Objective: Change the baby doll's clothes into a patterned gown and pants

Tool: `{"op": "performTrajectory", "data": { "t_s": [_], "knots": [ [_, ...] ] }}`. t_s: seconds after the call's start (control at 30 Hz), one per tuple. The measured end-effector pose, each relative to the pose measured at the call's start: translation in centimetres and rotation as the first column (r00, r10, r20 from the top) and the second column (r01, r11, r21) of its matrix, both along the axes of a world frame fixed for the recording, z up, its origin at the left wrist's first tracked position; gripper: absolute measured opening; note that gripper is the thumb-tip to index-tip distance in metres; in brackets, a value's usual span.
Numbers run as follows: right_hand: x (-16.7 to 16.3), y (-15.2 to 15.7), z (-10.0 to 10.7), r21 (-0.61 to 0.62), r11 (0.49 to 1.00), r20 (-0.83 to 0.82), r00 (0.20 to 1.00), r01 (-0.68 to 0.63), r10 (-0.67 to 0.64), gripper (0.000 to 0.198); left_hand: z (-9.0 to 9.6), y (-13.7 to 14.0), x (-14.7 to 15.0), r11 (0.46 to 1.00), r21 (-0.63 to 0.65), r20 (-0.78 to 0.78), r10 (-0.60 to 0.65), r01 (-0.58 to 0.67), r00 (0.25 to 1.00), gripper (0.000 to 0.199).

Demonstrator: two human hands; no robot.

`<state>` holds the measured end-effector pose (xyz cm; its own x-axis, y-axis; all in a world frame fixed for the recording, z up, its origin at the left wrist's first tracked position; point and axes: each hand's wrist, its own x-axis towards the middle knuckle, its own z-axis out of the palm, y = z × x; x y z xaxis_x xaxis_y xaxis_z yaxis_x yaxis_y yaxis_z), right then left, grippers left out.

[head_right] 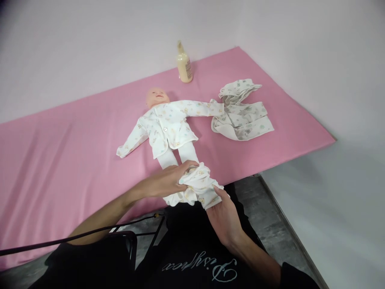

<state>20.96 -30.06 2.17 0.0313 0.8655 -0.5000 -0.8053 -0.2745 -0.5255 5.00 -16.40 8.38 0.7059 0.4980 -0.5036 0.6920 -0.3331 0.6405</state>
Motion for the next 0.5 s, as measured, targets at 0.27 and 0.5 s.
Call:
{"op": "performTrajectory", "data": {
  "t_s": [0.27,0.5],
  "knots": [
    [-0.2,-0.3,0.6,-0.045,0.998,-0.082,0.996,0.035,-0.038,0.048,0.0,0.3,0.1,0.976,0.187,0.024,-0.117,0.111,0.993,0.057],
    [-0.3,0.5,-1.0,0.018,0.999,-0.053,0.998,0.033,-0.032,0.045,0.2,0.3,-0.1,0.936,0.32,-0.045,-0.137,0.144,0.99,0.048]
  ]
}}
